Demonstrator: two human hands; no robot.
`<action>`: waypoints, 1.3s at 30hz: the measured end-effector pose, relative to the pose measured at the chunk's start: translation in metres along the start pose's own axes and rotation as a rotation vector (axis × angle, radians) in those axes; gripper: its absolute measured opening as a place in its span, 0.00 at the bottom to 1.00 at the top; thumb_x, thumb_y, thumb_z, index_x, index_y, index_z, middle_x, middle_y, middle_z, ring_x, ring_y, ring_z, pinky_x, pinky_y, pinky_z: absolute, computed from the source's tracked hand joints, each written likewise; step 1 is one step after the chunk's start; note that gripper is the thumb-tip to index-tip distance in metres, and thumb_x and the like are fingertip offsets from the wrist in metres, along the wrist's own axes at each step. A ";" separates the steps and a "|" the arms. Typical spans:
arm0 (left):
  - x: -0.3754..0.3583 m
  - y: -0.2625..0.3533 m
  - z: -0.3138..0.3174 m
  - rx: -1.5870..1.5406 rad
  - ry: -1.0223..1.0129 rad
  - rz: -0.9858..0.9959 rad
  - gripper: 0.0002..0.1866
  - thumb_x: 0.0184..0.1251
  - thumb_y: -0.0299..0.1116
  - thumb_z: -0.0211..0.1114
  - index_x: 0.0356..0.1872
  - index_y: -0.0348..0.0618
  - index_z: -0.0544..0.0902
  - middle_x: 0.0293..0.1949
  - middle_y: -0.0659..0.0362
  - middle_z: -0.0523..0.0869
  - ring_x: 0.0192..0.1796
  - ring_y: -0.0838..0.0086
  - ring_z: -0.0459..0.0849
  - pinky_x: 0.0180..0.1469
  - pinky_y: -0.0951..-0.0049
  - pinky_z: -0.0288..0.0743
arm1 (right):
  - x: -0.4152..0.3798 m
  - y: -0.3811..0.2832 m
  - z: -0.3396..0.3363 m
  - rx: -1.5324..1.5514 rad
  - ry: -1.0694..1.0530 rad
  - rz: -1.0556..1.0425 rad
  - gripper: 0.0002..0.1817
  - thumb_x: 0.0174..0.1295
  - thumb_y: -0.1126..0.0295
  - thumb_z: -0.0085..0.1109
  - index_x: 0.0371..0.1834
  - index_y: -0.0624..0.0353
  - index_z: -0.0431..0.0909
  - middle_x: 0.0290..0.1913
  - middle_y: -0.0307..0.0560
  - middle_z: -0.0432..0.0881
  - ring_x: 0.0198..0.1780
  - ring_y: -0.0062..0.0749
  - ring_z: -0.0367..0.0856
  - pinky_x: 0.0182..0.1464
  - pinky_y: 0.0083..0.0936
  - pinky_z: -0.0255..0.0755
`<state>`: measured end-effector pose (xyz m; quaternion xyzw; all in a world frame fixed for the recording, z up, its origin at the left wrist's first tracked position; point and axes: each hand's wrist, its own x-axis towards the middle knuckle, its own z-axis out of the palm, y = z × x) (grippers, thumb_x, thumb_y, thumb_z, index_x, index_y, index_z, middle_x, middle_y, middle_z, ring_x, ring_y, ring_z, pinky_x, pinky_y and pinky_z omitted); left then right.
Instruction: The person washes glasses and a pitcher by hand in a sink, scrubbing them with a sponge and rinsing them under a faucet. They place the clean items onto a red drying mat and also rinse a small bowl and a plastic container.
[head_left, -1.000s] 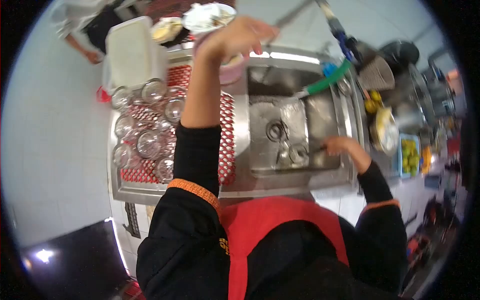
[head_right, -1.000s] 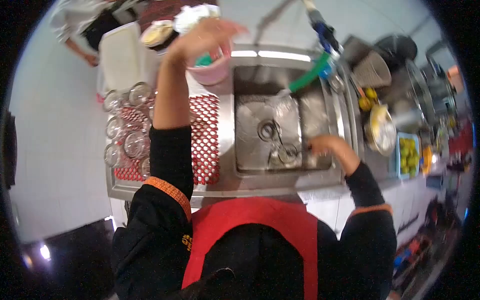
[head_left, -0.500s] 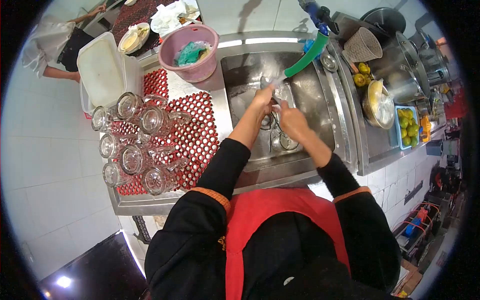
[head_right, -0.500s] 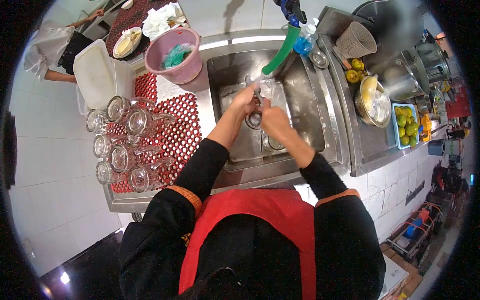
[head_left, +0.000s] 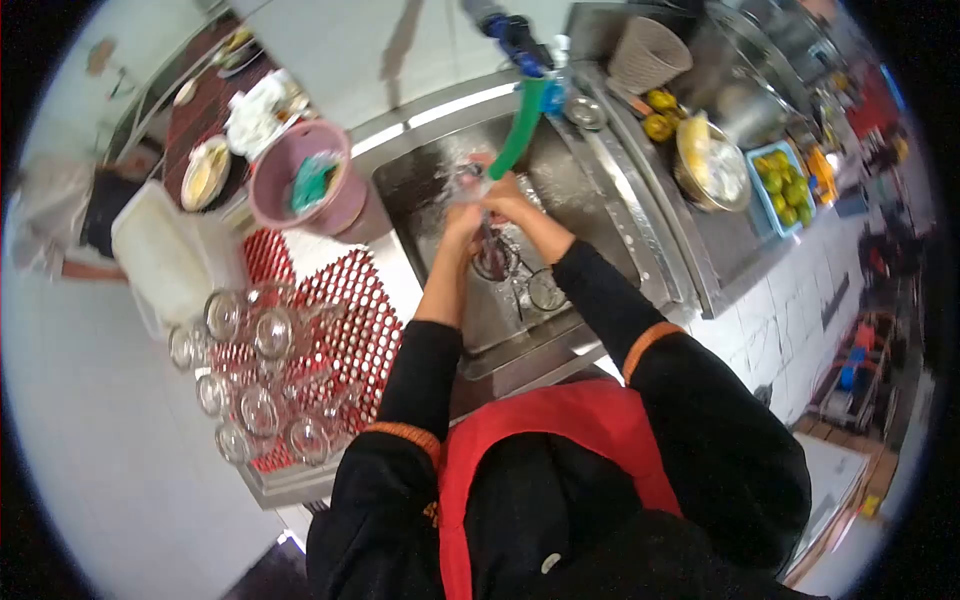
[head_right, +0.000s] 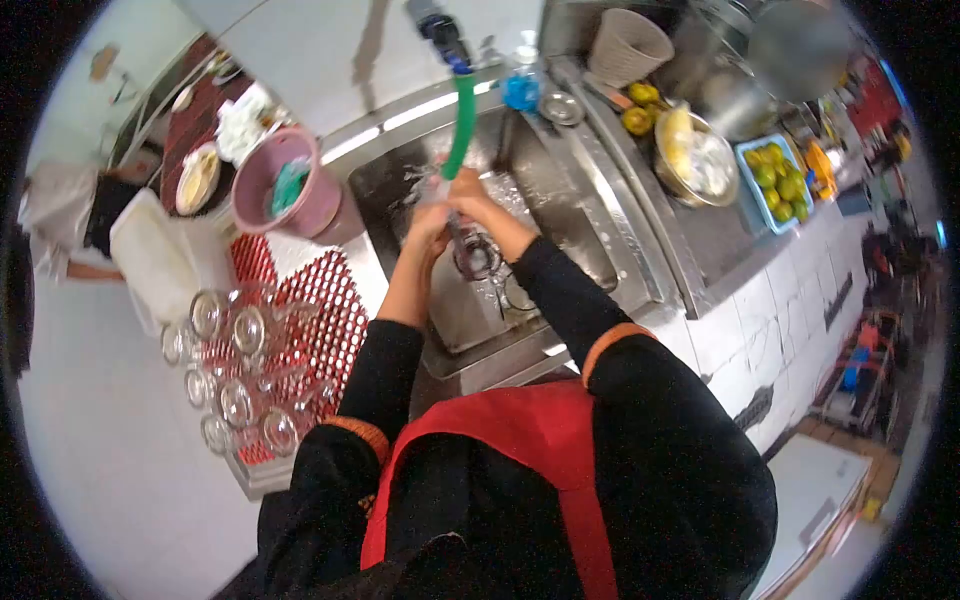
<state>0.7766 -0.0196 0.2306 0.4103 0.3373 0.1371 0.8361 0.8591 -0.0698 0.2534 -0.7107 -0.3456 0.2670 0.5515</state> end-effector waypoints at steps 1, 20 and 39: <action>-0.022 0.008 -0.002 -0.127 -0.183 0.107 0.07 0.56 0.26 0.53 0.34 0.33 0.73 0.26 0.53 0.77 0.22 0.68 0.78 0.20 0.69 0.74 | 0.007 0.023 0.005 0.119 -0.041 -0.208 0.25 0.47 0.57 0.60 0.46 0.56 0.68 0.32 0.51 0.75 0.34 0.36 0.74 0.37 0.29 0.69; -0.046 0.017 0.004 -0.151 -0.121 -0.053 0.10 0.60 0.29 0.49 0.36 0.30 0.70 0.25 0.52 0.76 0.20 0.63 0.79 0.17 0.61 0.75 | -0.022 -0.013 0.002 -0.039 0.065 -0.229 0.13 0.54 0.62 0.55 0.38 0.58 0.71 0.21 0.40 0.74 0.26 0.25 0.73 0.26 0.20 0.67; -0.044 0.033 -0.010 0.231 -0.369 -0.135 0.14 0.48 0.28 0.64 0.36 0.39 0.72 0.24 0.61 0.74 0.23 0.74 0.73 0.26 0.75 0.68 | -0.025 -0.037 -0.009 0.391 -0.191 0.169 0.08 0.48 0.79 0.56 0.34 0.62 0.74 0.35 0.45 0.76 0.33 0.25 0.75 0.31 0.22 0.74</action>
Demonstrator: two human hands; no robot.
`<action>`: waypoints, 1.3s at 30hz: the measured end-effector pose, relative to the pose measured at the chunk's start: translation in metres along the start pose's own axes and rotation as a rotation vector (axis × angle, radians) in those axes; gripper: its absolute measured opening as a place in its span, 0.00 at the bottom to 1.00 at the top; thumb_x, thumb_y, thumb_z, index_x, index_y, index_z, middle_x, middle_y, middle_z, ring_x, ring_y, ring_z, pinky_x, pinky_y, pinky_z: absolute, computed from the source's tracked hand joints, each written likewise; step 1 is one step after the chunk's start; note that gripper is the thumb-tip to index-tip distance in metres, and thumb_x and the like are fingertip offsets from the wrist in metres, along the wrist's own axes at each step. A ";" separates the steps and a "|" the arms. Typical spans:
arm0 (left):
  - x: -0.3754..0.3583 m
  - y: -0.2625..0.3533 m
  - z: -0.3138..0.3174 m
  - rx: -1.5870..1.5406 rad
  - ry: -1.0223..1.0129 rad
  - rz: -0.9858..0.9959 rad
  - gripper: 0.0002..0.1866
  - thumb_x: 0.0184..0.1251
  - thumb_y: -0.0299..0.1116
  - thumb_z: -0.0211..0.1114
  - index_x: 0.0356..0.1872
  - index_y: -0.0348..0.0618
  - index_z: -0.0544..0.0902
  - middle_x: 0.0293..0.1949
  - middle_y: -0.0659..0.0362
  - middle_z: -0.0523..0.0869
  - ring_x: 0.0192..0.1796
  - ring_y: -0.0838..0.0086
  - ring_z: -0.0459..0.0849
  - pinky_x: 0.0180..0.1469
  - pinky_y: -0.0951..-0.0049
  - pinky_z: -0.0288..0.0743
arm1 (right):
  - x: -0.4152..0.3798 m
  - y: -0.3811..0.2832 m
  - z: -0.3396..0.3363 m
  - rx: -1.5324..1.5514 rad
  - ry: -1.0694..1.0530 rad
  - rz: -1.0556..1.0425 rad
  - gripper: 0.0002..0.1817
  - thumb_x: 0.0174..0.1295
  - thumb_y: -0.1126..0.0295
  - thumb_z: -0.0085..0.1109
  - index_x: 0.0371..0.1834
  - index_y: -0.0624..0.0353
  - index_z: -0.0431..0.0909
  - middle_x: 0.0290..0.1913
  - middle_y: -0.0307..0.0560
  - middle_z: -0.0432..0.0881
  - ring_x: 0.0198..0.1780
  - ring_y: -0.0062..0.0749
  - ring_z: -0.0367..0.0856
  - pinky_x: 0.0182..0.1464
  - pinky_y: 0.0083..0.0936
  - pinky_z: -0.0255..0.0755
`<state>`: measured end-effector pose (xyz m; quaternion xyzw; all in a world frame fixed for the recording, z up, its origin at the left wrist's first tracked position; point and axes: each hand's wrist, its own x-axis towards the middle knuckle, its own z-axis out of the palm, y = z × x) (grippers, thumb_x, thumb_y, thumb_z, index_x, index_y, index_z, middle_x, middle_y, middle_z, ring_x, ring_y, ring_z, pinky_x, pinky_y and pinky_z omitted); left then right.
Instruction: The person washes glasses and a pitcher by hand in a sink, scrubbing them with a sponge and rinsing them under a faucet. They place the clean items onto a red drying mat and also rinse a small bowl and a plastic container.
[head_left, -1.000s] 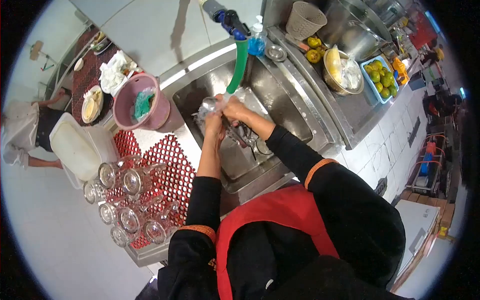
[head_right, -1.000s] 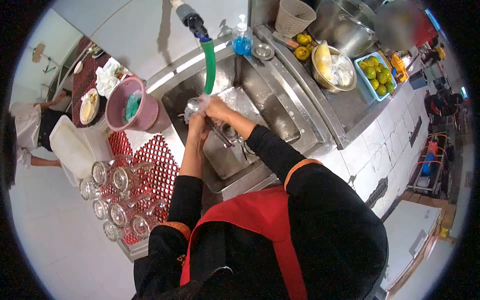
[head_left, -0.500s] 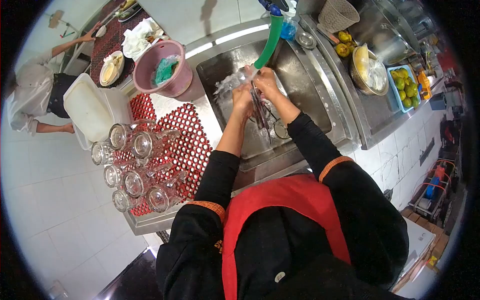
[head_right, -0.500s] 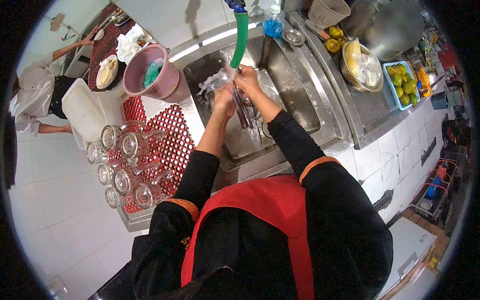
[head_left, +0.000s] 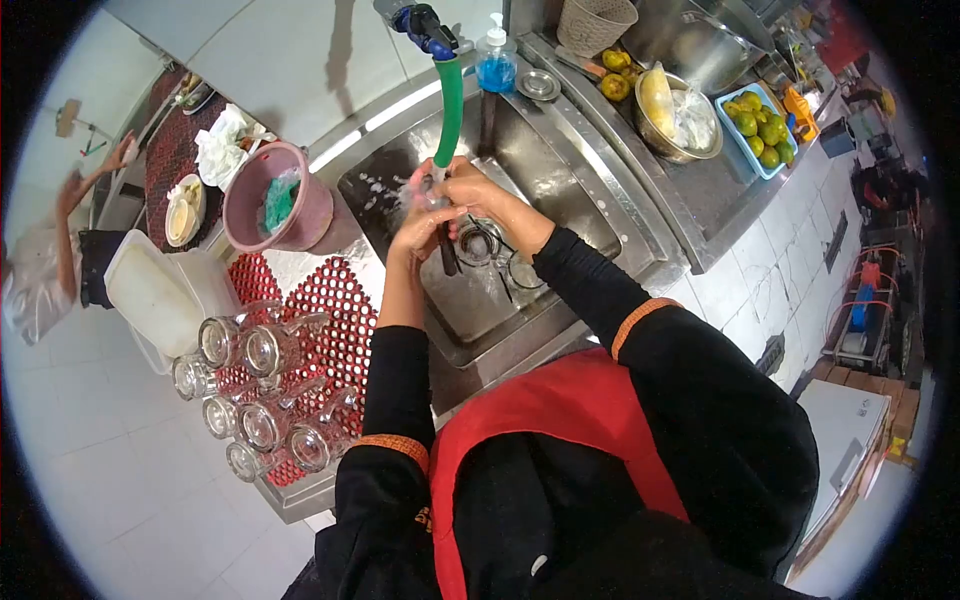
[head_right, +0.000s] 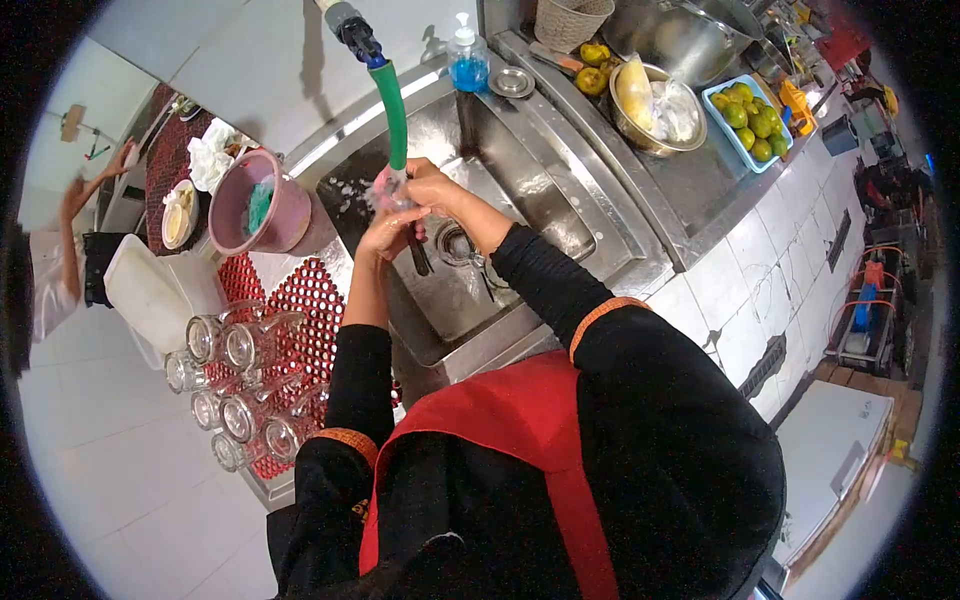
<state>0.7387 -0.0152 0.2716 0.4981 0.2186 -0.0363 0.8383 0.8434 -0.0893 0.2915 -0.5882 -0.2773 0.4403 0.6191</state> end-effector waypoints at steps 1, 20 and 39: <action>0.002 0.003 -0.001 0.044 -0.013 0.036 0.13 0.47 0.27 0.64 0.35 0.40 0.72 0.24 0.62 0.74 0.23 0.75 0.72 0.25 0.76 0.67 | -0.002 -0.006 -0.002 0.059 -0.094 0.033 0.08 0.48 0.78 0.56 0.33 0.62 0.73 0.34 0.46 0.76 0.31 0.27 0.76 0.25 0.24 0.75; 0.004 0.006 -0.025 0.168 0.056 0.138 0.08 0.56 0.29 0.58 0.31 0.34 0.80 0.24 0.56 0.81 0.24 0.75 0.79 0.28 0.75 0.74 | 0.014 -0.002 -0.001 -0.431 0.112 -0.395 0.21 0.46 0.70 0.60 0.47 0.57 0.72 0.41 0.42 0.77 0.42 0.27 0.74 0.46 0.23 0.66; -0.024 0.003 0.001 -0.345 0.041 0.133 0.18 0.64 0.44 0.48 0.43 0.38 0.69 0.27 0.49 0.80 0.25 0.61 0.80 0.25 0.61 0.75 | 0.002 -0.029 0.011 -0.572 0.257 0.077 0.23 0.43 0.56 0.66 0.35 0.65 0.75 0.36 0.44 0.74 0.35 0.23 0.71 0.34 0.20 0.66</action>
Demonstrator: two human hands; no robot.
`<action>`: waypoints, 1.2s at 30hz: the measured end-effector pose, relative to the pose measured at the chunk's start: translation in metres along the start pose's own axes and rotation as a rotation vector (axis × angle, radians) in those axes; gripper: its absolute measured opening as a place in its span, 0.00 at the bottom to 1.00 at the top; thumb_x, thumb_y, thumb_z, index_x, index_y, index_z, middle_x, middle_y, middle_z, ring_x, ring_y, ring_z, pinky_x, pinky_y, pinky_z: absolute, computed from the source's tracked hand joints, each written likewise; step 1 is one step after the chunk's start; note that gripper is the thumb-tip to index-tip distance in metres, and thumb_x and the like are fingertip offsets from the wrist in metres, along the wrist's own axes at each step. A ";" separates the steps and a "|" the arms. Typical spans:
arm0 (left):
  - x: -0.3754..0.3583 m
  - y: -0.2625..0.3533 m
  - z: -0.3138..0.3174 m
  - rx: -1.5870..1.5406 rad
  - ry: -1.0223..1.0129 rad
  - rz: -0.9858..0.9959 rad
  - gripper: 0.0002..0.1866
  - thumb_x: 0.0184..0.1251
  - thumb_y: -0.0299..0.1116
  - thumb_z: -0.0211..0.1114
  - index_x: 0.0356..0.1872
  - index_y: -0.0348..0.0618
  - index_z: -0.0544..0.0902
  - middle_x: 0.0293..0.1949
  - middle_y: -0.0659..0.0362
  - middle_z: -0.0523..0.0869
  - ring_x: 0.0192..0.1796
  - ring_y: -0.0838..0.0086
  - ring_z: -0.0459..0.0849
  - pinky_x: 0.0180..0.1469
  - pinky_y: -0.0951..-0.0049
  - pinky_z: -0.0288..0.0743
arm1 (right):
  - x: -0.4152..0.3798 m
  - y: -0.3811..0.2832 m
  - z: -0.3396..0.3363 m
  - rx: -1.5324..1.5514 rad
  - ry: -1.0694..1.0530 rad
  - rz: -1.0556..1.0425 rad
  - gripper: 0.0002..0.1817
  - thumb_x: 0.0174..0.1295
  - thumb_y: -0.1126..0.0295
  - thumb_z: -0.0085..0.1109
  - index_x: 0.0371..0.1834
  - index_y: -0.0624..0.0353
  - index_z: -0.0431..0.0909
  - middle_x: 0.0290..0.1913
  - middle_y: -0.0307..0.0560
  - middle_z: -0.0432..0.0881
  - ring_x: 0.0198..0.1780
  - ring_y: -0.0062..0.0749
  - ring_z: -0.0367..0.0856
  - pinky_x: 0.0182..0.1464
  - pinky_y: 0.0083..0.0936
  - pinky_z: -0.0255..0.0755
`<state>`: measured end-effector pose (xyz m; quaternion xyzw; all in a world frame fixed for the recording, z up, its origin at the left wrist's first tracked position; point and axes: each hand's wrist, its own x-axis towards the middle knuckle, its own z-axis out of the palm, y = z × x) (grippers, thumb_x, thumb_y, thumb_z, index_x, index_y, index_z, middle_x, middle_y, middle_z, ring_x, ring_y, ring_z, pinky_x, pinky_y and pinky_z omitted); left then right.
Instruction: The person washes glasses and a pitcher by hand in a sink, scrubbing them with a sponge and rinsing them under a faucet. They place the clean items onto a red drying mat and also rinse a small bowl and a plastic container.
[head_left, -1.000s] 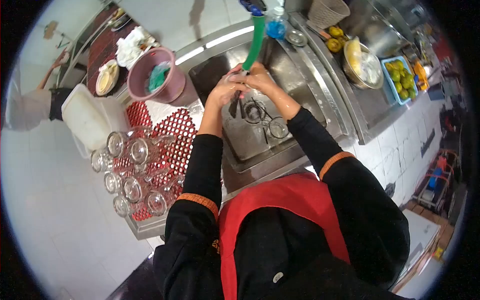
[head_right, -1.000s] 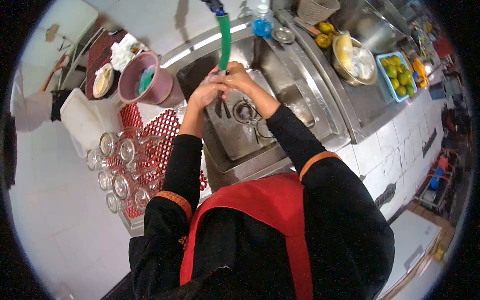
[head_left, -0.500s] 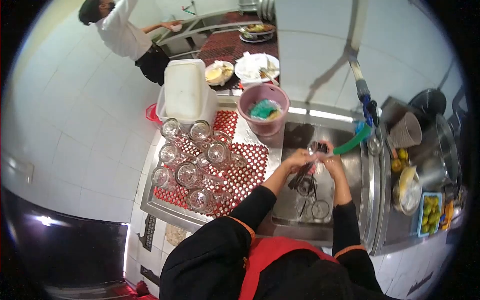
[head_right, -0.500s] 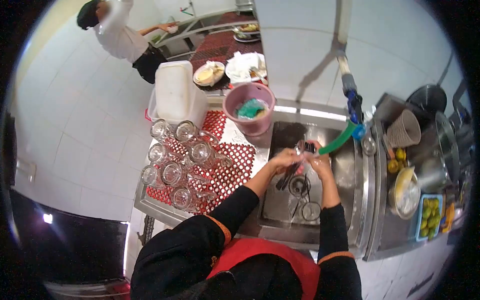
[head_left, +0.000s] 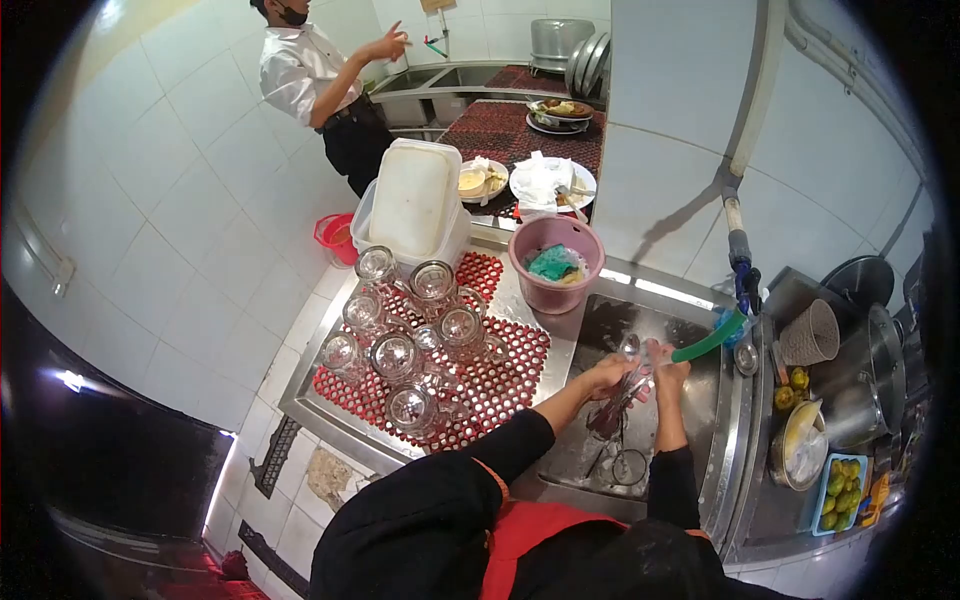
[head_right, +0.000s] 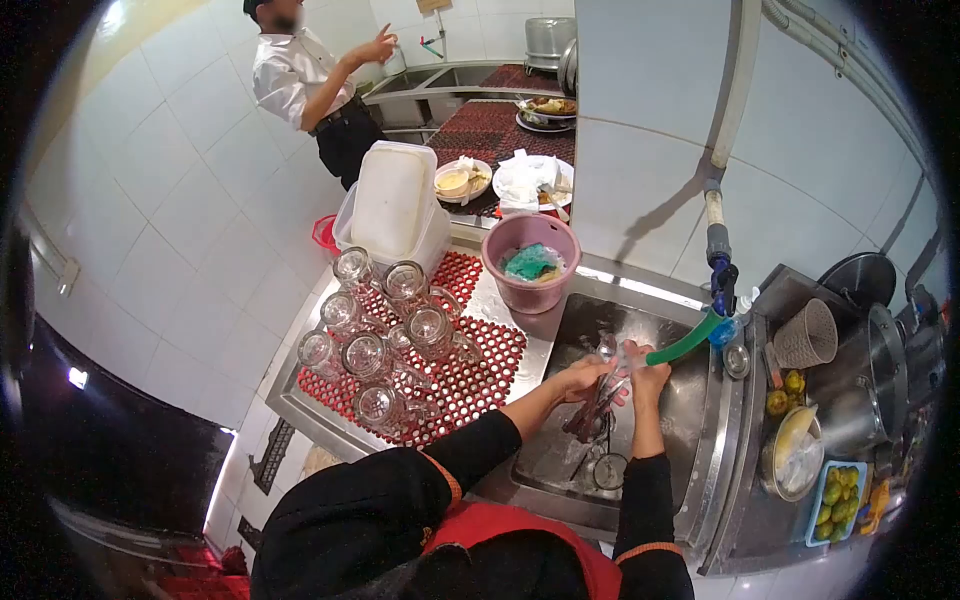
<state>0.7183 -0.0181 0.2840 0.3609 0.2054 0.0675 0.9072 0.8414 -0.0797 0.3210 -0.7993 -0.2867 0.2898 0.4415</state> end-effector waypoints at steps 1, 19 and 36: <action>0.004 -0.004 -0.002 -0.002 0.000 -0.001 0.18 0.64 0.44 0.48 0.43 0.38 0.69 0.27 0.49 0.80 0.25 0.61 0.80 0.25 0.61 0.75 | 0.011 0.015 0.003 -0.001 -0.001 0.002 0.23 0.43 0.56 0.66 0.35 0.65 0.75 0.36 0.44 0.74 0.35 0.23 0.71 0.34 0.20 0.66; 0.028 0.012 -0.021 0.539 0.063 0.111 0.19 0.35 0.21 0.65 0.34 0.34 0.72 0.20 0.61 0.74 0.20 0.78 0.73 0.18 0.79 0.64 | 0.002 0.015 0.002 0.336 -0.411 -0.377 0.10 0.45 0.81 0.54 0.32 0.60 0.71 0.31 0.41 0.75 0.34 0.25 0.73 0.34 0.21 0.70; 0.052 -0.053 0.008 1.031 0.092 -0.050 0.36 0.38 0.37 0.71 0.52 0.35 0.67 0.24 0.53 0.80 0.29 0.74 0.79 0.32 0.74 0.71 | 0.015 0.004 -0.127 0.056 -0.029 -0.361 0.16 0.42 0.85 0.45 0.34 0.55 0.74 0.30 0.40 0.74 0.28 0.21 0.73 0.15 0.15 0.68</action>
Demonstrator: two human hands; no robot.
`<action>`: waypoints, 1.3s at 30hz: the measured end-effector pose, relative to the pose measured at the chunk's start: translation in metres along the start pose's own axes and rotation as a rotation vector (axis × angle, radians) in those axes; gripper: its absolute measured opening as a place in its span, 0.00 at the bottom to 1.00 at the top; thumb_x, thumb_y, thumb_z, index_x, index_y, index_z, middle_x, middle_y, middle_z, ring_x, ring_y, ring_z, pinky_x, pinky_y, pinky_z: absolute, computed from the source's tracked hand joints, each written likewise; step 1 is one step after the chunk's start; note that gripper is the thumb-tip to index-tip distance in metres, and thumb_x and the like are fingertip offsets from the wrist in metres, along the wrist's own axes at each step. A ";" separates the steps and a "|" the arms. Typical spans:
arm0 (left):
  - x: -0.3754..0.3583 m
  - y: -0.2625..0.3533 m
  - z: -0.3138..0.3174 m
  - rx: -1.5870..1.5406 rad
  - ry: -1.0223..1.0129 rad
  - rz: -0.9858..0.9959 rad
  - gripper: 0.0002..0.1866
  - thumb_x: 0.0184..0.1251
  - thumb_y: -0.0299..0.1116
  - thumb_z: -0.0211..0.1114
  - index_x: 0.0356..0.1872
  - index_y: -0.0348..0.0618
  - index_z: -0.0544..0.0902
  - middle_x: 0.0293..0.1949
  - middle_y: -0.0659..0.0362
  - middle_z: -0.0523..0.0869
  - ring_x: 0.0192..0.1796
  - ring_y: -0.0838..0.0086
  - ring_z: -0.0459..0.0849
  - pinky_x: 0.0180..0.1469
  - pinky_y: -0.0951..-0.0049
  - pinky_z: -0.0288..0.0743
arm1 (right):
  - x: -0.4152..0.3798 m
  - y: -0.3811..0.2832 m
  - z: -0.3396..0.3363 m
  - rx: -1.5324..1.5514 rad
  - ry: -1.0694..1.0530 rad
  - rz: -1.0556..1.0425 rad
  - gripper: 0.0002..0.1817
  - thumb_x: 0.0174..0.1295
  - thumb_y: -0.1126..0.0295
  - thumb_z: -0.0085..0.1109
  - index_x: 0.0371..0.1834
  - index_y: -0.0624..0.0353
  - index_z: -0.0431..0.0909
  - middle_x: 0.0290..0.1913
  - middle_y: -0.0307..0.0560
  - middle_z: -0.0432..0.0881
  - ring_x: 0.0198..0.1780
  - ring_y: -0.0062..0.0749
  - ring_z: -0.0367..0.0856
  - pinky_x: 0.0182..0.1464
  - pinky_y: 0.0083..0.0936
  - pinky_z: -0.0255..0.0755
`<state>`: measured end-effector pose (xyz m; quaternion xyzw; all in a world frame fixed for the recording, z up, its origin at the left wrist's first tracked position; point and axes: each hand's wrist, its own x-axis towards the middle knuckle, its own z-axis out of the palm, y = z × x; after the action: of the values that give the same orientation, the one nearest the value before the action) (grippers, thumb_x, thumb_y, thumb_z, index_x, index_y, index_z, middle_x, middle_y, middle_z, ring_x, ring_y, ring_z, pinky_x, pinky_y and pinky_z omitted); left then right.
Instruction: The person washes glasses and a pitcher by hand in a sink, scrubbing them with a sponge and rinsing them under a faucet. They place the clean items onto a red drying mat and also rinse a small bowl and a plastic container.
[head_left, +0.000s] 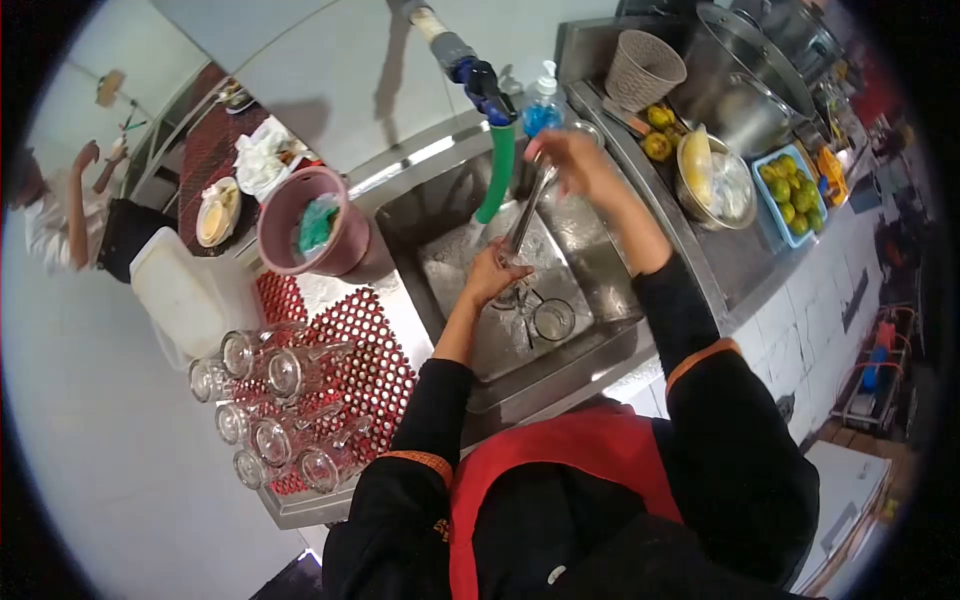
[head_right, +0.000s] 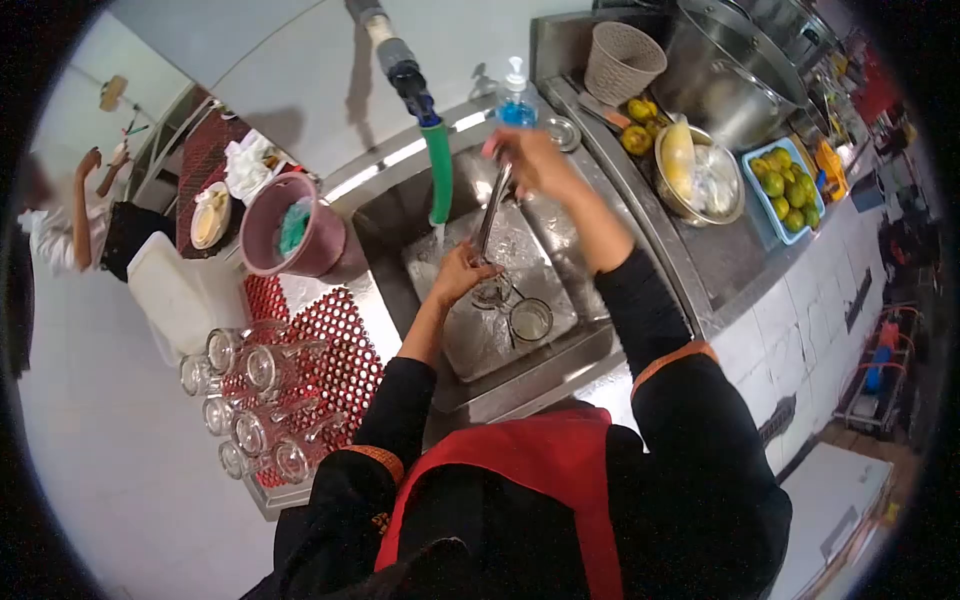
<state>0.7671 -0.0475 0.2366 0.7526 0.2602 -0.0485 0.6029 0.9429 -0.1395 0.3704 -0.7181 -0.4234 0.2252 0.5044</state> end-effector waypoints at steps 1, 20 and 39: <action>0.002 -0.007 0.008 0.003 0.041 0.082 0.39 0.36 0.39 0.72 0.52 0.32 0.66 0.24 0.53 0.80 0.29 0.73 0.79 0.33 0.74 0.71 | 0.001 -0.023 -0.026 -0.070 0.064 0.045 0.18 0.40 0.86 0.44 0.35 0.55 0.73 0.32 0.38 0.73 0.32 0.19 0.71 0.17 0.12 0.68; 0.035 -0.133 0.066 0.600 -0.055 -0.159 0.16 0.44 0.36 0.60 0.31 0.33 0.78 0.33 0.44 0.80 0.38 0.54 0.79 0.40 0.61 0.73 | 0.091 0.047 -0.222 -0.117 0.762 0.199 0.09 0.51 0.78 0.48 0.34 0.57 0.76 0.26 0.46 0.76 0.22 0.34 0.75 0.23 0.27 0.70; -0.008 0.050 -0.084 0.484 0.407 0.215 0.18 0.38 0.40 0.60 0.32 0.41 0.82 0.29 0.46 0.81 0.37 0.58 0.80 0.42 0.67 0.72 | -0.013 0.070 0.079 0.155 -0.386 0.501 0.19 0.57 0.70 0.50 0.52 0.64 0.67 0.30 0.50 0.78 0.26 0.28 0.78 0.22 0.21 0.75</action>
<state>0.7626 0.0214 0.3065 0.8914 0.2753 0.1062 0.3441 0.9031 -0.1175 0.2741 -0.7032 -0.3031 0.5060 0.3969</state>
